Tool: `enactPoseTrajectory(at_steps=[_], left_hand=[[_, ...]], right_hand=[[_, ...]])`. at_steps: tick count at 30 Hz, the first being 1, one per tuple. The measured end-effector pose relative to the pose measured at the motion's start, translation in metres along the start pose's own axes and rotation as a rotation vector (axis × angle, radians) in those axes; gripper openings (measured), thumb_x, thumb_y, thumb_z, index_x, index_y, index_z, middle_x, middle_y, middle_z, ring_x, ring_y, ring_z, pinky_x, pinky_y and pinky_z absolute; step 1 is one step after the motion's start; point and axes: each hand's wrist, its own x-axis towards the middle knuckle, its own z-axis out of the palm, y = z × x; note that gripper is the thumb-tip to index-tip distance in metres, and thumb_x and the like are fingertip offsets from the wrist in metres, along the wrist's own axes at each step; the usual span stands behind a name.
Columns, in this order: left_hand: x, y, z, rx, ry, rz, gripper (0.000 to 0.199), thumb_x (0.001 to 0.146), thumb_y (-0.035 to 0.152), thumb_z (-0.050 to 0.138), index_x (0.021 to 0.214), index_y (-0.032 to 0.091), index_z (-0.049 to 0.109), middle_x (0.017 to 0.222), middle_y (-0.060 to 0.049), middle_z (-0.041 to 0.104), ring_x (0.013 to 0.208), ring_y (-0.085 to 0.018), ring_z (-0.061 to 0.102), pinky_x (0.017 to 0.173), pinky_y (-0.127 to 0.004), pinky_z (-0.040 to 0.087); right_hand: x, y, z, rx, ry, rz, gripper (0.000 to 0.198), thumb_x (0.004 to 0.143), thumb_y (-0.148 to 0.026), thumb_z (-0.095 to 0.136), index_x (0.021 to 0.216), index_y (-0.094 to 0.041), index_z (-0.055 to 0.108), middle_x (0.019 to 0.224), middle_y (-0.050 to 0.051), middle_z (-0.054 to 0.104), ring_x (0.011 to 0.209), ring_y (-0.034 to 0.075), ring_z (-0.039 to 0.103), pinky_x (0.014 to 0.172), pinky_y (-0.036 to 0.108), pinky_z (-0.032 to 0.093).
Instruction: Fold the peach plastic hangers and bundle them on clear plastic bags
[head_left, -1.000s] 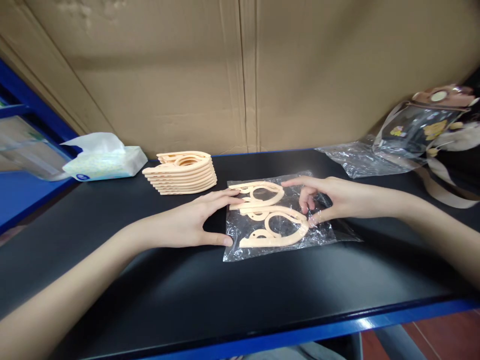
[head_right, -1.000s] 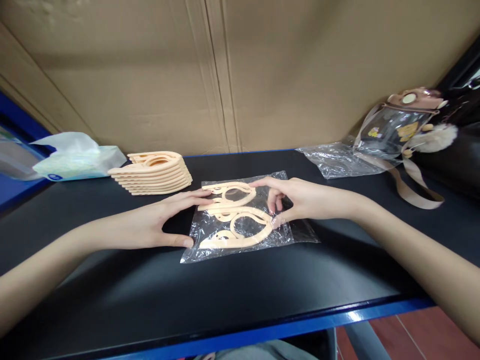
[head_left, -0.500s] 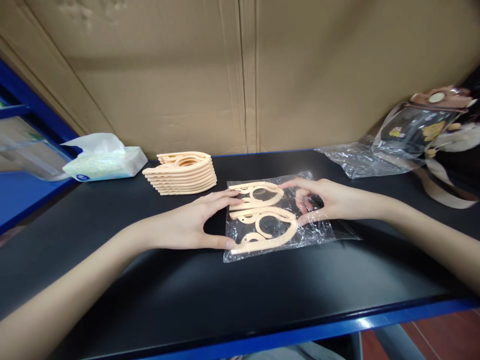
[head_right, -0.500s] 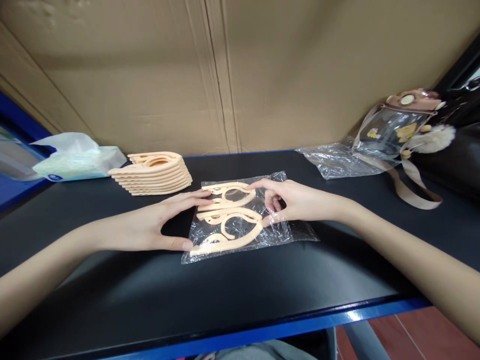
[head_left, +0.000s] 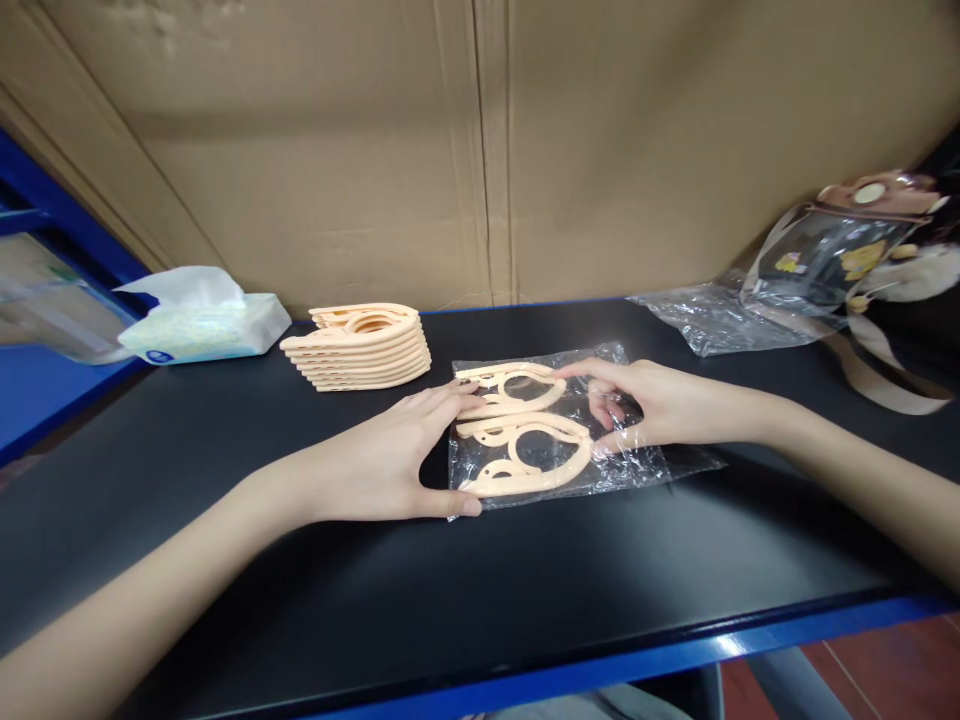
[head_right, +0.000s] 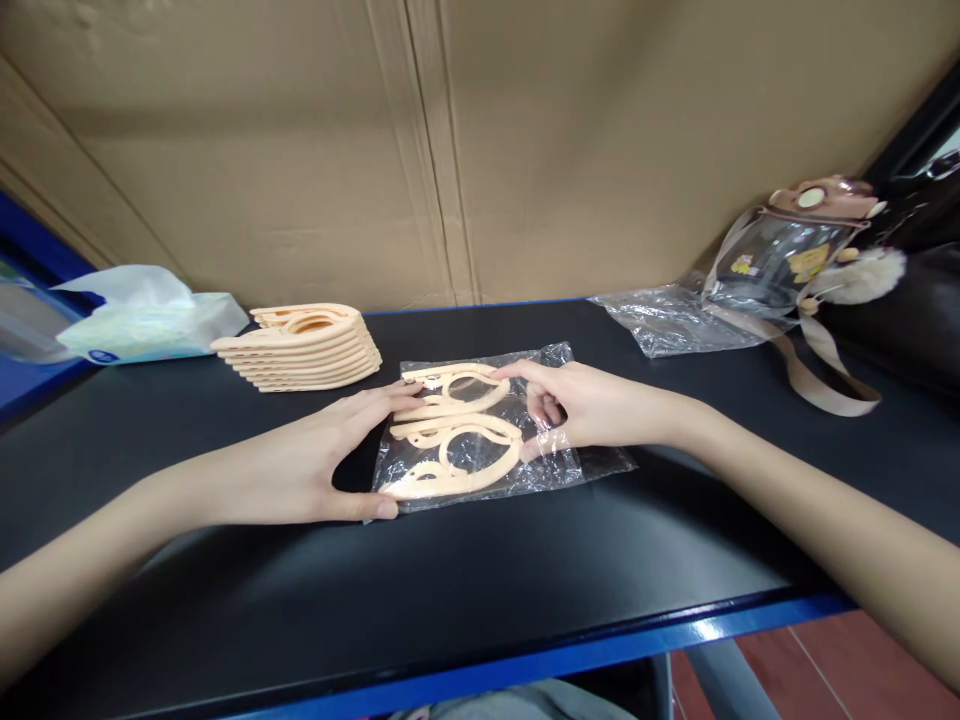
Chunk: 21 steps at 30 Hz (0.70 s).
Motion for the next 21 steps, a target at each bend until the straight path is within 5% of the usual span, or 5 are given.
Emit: enactPoseTrajectory(at_steps=[5, 21], left_hand=[[0.0003, -0.0019, 0.0021, -0.012, -0.004, -0.019, 0.099, 0.081, 0.069, 0.053, 0.154, 0.018, 0.009, 0.161, -0.009, 0.012, 0.147, -0.029, 0.014, 0.119, -0.044, 0.021], [0.0051, -0.0032, 0.0054, 0.043, 0.084, 0.052, 0.083, 0.085, 0.058, 0.054, 0.150, 0.016, 0.024, 0.155, -0.012, 0.031, 0.143, -0.031, 0.028, 0.116, -0.045, 0.028]], right_hand=[[-0.0011, -0.0014, -0.0011, -0.013, 0.001, 0.011, 0.078, 0.077, -0.052, 0.067, 0.143, -0.025, 0.035, 0.073, -0.005, 0.057, 0.068, 0.016, 0.057, 0.066, 0.030, 0.044], [-0.0009, -0.0031, -0.0018, -0.057, 0.013, 0.015, 0.079, 0.078, -0.053, 0.066, 0.143, -0.023, 0.034, 0.072, -0.004, 0.058, 0.065, 0.017, 0.058, 0.064, 0.030, 0.044]])
